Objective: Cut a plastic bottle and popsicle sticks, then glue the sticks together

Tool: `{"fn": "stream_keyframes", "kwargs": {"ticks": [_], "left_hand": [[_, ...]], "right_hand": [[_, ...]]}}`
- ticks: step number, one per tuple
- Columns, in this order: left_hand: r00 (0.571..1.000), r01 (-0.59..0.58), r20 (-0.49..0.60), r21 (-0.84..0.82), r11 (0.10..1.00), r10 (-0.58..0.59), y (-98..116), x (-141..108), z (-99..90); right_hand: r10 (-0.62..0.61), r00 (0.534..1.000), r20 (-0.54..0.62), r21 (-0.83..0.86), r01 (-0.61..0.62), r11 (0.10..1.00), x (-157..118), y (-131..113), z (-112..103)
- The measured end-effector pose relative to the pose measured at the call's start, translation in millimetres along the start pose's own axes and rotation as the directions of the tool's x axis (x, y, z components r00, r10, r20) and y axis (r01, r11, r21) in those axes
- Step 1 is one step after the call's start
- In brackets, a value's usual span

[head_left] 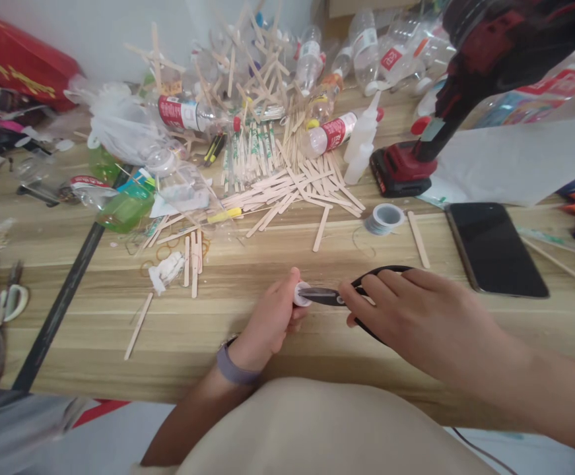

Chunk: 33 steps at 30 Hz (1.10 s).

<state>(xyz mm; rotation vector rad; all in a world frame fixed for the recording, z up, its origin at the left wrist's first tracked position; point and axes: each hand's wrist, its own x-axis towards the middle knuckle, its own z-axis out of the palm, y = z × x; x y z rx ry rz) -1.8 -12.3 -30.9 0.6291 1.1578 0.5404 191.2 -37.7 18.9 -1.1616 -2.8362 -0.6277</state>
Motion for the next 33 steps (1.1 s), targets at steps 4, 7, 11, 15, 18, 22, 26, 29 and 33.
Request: {"fn": "stream_keyframes", "kwargs": {"ticks": [4,7,11,15,18,22,26,29,33], "left_hand": [[1.0,-0.002,-0.005,-0.004,1.0,0.002,-0.5,0.1,0.0],[1.0,-0.011,-0.023,-0.013,1.0,0.011,-1.2,0.6,0.2],[0.999,-0.027,-0.03,-0.01,1.0,0.027,-2.9,1.4,-0.2],[0.999,-0.041,-0.018,-0.018,0.999,0.041,-3.8,2.4,-0.9],[0.999,-0.031,-0.019,-0.024,0.999,0.031,-3.4,2.8,-1.3],[0.999,-0.026,-0.023,-0.03,0.999,0.025,-3.2,2.4,-1.2],[1.0,-0.02,-0.017,-0.031,0.999,0.02,-2.8,2.0,-0.8],[1.0,-0.008,-0.023,-0.034,0.999,0.008,-1.6,1.9,-0.5],[1.0,0.002,-0.014,-0.033,0.999,-0.002,0.2,1.7,0.1]], "right_hand": [[0.006,0.999,0.033,-0.024,-0.005,1.0,-0.4,0.4,-2.6],[0.015,0.999,0.044,0.0,-0.015,1.0,-1.1,1.4,-3.4],[0.038,0.998,0.056,0.012,-0.039,0.999,-0.4,1.9,-0.9],[0.043,0.998,0.038,0.025,-0.044,0.999,1.2,2.3,1.0],[0.042,0.999,0.031,0.039,-0.044,0.998,1.9,2.7,0.8],[0.042,0.999,0.035,0.073,-0.045,0.996,2.1,2.5,1.0],[0.04,0.999,0.037,0.088,-0.043,0.995,1.5,2.1,2.3],[0.035,0.999,0.028,0.099,-0.037,0.994,0.8,2.0,2.9],[0.032,0.999,0.03,0.093,-0.035,0.995,0.2,1.7,3.6]]}}
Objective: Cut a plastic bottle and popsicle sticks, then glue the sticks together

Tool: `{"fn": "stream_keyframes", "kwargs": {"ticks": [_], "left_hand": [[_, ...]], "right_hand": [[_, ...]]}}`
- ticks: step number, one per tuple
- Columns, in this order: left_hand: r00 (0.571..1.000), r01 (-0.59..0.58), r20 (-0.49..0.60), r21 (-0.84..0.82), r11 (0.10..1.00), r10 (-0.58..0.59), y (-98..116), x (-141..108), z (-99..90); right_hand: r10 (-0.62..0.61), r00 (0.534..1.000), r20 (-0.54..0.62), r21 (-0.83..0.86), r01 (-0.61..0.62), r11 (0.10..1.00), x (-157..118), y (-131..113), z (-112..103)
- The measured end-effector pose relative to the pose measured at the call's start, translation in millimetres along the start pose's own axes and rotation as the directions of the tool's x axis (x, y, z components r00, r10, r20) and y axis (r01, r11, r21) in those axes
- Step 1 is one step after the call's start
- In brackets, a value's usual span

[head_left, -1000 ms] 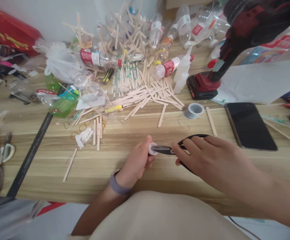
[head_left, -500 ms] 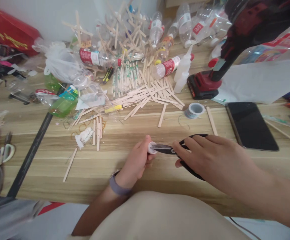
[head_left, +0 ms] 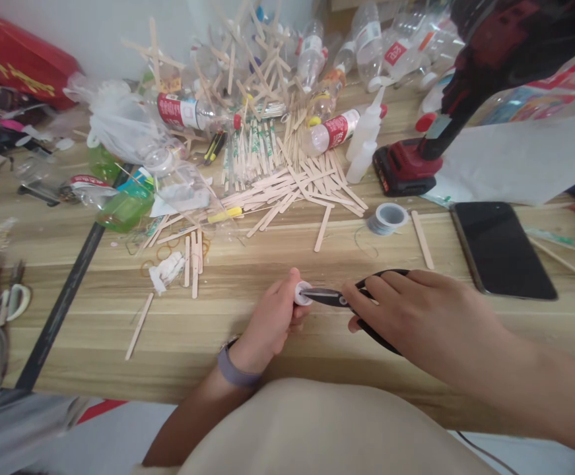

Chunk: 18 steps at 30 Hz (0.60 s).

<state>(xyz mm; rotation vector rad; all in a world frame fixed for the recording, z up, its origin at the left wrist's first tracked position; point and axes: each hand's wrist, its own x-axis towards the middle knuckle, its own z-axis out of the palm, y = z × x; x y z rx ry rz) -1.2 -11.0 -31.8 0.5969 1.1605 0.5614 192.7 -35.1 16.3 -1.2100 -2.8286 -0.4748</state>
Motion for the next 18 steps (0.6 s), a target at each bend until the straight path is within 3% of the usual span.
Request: {"fn": "stream_keyframes", "kwargs": {"ticks": [18], "left_hand": [[1.0,-0.019,0.004,0.025,0.999,0.019,-0.7,-0.3,-0.4]], "right_hand": [[0.007,1.0,0.017,-0.039,-0.006,0.999,-2.8,1.8,-4.4]]}}
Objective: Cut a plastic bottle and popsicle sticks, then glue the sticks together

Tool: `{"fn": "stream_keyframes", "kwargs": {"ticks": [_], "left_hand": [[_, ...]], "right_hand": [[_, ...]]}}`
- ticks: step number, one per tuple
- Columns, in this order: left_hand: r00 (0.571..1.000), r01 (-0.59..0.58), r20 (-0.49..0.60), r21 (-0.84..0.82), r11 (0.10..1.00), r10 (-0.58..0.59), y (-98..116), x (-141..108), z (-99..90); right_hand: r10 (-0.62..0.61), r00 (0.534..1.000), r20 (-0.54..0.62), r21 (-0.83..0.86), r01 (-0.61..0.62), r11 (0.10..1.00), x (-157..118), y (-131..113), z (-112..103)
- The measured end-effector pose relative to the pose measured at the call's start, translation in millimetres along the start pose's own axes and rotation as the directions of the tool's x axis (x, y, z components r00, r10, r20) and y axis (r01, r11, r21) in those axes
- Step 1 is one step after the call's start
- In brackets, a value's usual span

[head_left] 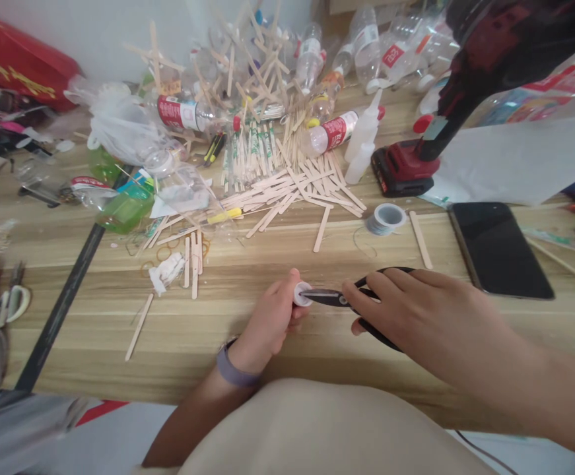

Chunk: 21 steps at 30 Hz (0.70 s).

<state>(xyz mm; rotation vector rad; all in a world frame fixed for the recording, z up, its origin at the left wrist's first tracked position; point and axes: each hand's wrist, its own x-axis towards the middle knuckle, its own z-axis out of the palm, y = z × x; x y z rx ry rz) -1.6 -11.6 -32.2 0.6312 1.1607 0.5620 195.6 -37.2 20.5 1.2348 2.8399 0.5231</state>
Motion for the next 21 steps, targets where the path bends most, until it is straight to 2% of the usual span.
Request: {"fn": "stream_keyframes", "kwargs": {"ticks": [9,21], "left_hand": [[1.0,-0.004,0.003,0.008,1.0,0.004,-0.5,0.1,0.6],[1.0,-0.004,0.003,-0.004,1.0,0.004,-0.4,-0.9,1.3]], "right_hand": [[0.019,0.999,0.026,0.012,-0.02,1.0,7.6,-0.4,-1.2],[-0.02,0.999,0.029,0.075,0.018,0.997,7.1,-1.8,-2.4]]}}
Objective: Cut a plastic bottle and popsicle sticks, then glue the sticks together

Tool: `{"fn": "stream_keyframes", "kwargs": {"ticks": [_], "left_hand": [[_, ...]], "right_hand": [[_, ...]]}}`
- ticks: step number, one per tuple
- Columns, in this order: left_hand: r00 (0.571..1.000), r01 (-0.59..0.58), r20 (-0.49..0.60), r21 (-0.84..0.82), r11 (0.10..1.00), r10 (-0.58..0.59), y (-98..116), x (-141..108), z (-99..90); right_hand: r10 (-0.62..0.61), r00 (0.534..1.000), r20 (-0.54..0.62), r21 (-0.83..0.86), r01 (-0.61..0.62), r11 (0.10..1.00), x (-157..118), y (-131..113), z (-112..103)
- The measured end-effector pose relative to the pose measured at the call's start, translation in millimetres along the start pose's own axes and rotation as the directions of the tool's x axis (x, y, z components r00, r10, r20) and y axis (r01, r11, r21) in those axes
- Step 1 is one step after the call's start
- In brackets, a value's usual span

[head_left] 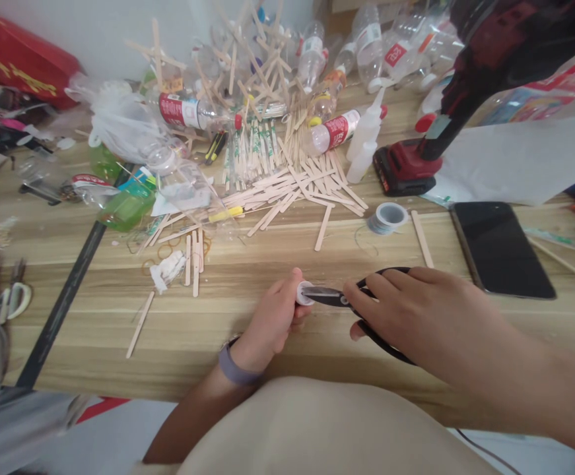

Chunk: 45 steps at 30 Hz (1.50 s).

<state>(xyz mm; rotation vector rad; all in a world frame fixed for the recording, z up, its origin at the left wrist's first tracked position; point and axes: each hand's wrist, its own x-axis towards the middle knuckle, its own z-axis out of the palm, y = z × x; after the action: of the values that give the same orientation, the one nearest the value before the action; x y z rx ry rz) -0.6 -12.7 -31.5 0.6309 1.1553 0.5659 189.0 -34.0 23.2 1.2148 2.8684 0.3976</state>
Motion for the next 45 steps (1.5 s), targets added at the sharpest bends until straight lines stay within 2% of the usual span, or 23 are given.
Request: {"fn": "stream_keyframes", "kwargs": {"ticks": [8,14,19,22,27,32,38,45], "left_hand": [[1.0,0.013,-0.004,0.006,1.0,-0.013,0.9,-0.4,-1.0],[0.999,-0.015,0.04,0.024,1.0,0.014,-0.7,0.3,-2.5],[0.998,-0.05,-0.039,-0.052,0.997,0.048,-0.5,0.8,-3.1],[0.989,-0.134,-0.075,-0.043,0.99,0.131,-0.8,0.4,-2.8],[0.97,-0.243,-0.034,-0.043,0.969,0.242,-2.5,-2.3,-2.3],[0.956,-0.292,0.013,-0.045,0.955,0.293,-5.5,-1.7,-3.3],[0.956,-0.29,0.02,-0.049,0.956,0.291,-6.7,-2.2,-2.7],[0.95,-0.306,0.024,-0.112,0.945,0.311,-5.7,-2.8,-1.8]], "right_hand": [[-0.01,1.0,0.004,0.002,0.01,1.0,-2.1,-1.0,-1.0],[-0.023,0.999,-0.029,0.014,0.023,1.0,-3.1,0.8,2.7],[0.023,0.999,-0.046,0.04,-0.021,0.999,-4.2,3.2,2.3],[0.072,0.997,-0.008,0.084,-0.071,0.994,-3.6,5.4,1.3],[0.095,0.993,0.076,0.145,-0.105,0.984,-3.2,7.3,-0.6],[0.132,0.97,0.206,0.171,-0.168,0.971,-4.6,5.3,-2.1],[0.171,0.914,0.368,0.191,-0.254,0.948,2.5,1.7,-6.0],[0.186,0.926,0.33,0.238,-0.272,0.932,-1.3,1.7,1.9]]}}
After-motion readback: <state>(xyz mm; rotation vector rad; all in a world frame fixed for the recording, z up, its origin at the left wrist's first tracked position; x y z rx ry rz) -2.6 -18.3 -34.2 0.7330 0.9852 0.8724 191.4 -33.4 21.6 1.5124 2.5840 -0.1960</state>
